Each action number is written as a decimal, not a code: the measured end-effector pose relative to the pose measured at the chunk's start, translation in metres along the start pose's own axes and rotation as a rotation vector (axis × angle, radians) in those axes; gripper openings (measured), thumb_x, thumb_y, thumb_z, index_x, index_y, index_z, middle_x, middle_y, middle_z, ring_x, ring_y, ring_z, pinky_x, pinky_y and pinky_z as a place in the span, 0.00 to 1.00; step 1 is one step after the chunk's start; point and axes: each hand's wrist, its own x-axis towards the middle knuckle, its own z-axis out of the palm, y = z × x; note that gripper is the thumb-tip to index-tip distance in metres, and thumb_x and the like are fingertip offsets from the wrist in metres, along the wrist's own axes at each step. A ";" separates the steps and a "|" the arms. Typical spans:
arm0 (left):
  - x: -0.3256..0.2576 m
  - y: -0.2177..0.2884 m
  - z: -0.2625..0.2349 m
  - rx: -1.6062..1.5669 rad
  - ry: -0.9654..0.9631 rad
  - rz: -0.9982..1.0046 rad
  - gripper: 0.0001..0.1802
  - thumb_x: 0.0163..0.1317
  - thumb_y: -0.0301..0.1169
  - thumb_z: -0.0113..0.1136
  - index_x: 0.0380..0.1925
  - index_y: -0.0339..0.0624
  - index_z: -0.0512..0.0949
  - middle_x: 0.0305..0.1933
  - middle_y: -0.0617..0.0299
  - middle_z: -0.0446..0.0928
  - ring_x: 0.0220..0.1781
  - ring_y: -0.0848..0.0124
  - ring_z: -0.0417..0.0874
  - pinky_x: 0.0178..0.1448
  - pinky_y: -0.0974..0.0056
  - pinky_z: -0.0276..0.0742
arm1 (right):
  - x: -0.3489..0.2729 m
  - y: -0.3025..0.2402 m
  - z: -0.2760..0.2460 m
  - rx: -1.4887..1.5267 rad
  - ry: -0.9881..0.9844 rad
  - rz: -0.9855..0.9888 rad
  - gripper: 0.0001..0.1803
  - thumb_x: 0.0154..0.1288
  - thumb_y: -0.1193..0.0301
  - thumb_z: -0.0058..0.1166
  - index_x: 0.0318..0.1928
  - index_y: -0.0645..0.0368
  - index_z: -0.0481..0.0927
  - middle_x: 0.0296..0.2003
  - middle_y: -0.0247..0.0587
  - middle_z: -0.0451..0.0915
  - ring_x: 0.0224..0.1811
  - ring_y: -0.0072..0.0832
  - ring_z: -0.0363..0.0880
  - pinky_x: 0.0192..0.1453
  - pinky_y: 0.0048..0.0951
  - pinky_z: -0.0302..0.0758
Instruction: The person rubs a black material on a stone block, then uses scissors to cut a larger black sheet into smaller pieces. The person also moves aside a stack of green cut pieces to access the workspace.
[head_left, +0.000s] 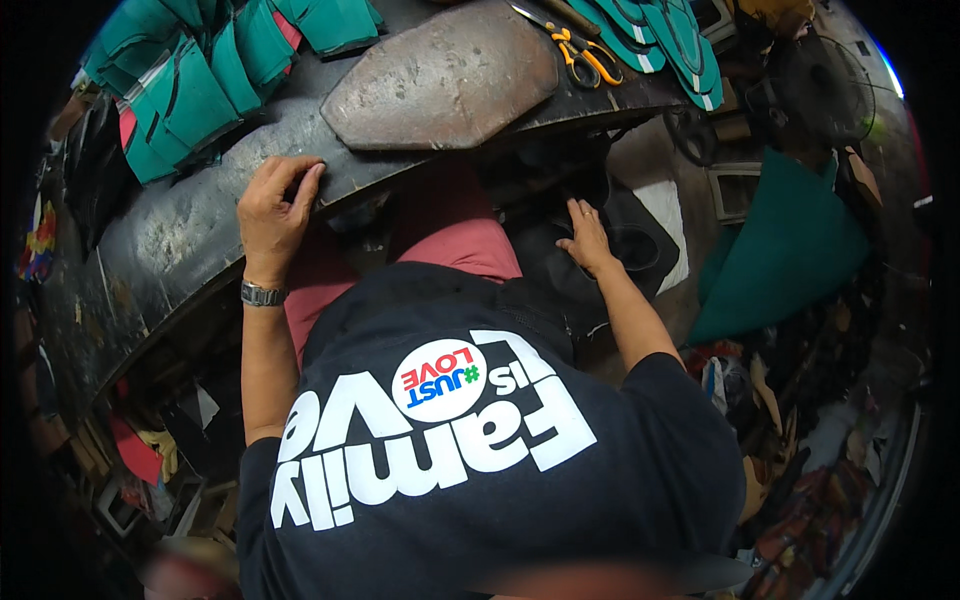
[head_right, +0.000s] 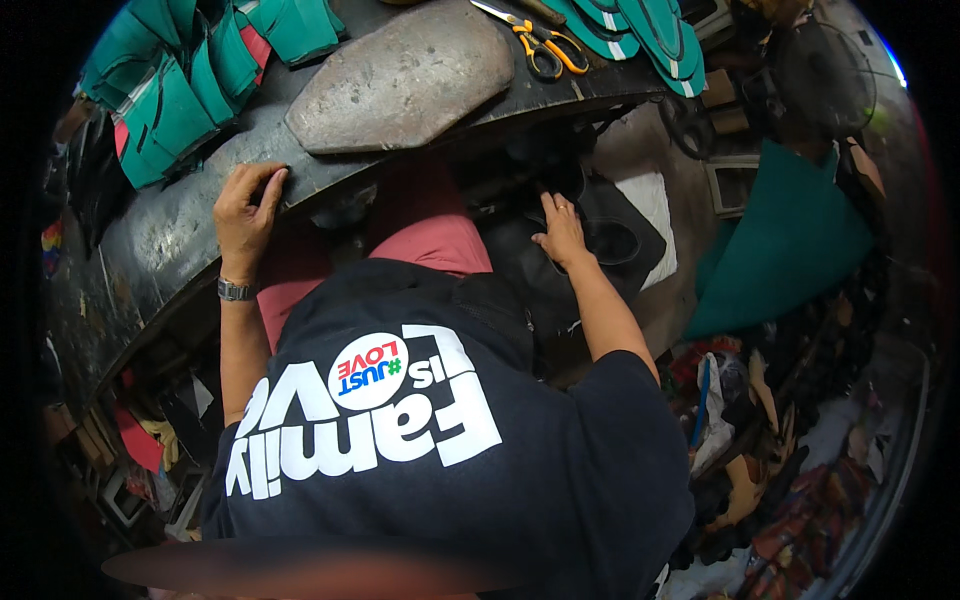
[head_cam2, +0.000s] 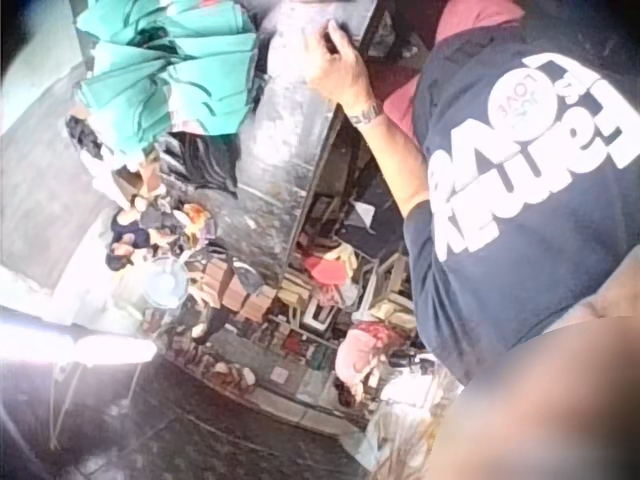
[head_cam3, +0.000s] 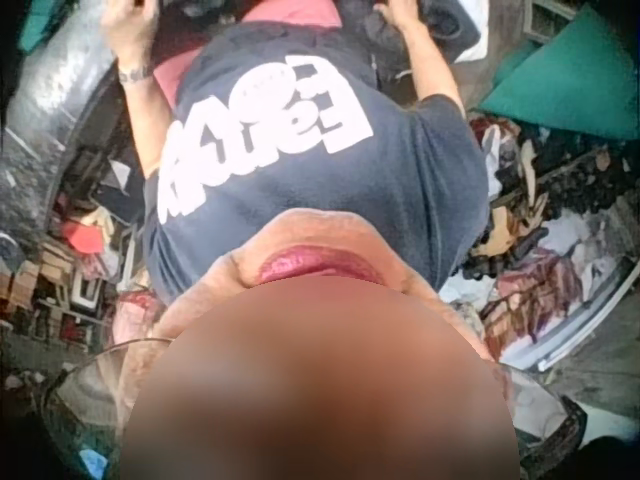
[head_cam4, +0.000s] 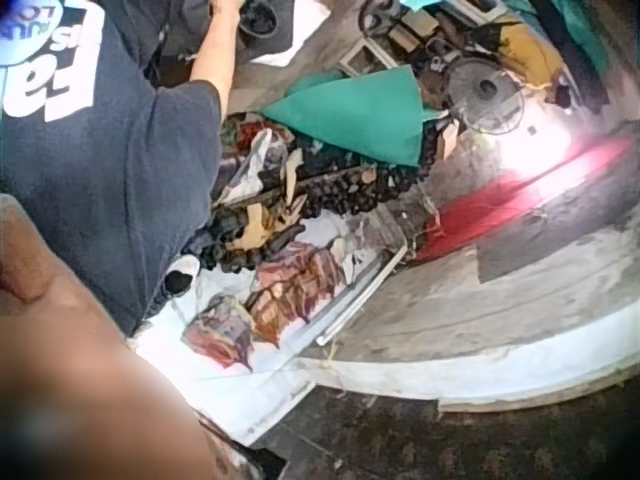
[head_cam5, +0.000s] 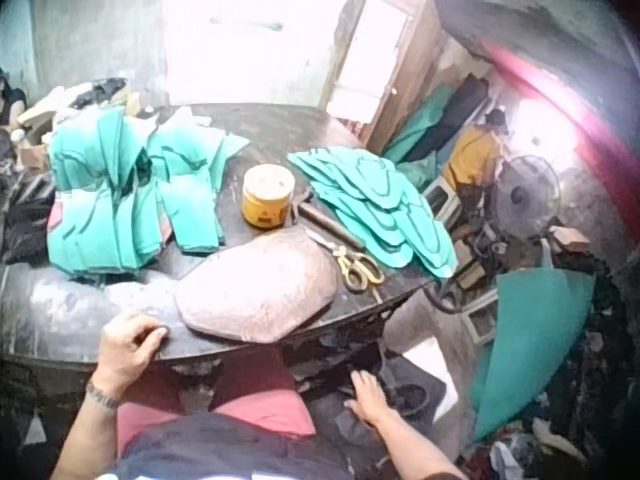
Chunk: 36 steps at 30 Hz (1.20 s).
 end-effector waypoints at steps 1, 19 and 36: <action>0.000 -0.001 0.000 -0.002 0.006 0.015 0.04 0.63 0.28 0.69 0.38 0.42 0.85 0.32 0.59 0.80 0.31 0.65 0.81 0.38 0.64 0.76 | 0.000 -0.004 0.001 0.012 0.004 0.032 0.50 0.53 0.70 0.75 0.74 0.62 0.60 0.70 0.57 0.64 0.75 0.53 0.60 0.76 0.46 0.65; -0.005 -0.001 -0.005 -0.130 0.050 -0.058 0.05 0.65 0.28 0.68 0.40 0.42 0.86 0.28 0.58 0.79 0.26 0.65 0.79 0.32 0.64 0.73 | 0.015 -0.076 -0.102 -0.193 0.197 -0.057 0.39 0.56 0.60 0.73 0.67 0.55 0.72 0.60 0.46 0.76 0.69 0.46 0.66 0.71 0.61 0.57; -0.004 0.024 -0.002 -0.437 -0.040 -0.001 0.04 0.65 0.26 0.67 0.38 0.38 0.86 0.30 0.59 0.81 0.30 0.68 0.81 0.36 0.66 0.74 | -0.024 -0.017 -0.124 0.254 0.207 0.293 0.38 0.57 0.76 0.51 0.72 0.53 0.71 0.62 0.59 0.78 0.65 0.54 0.76 0.71 0.43 0.71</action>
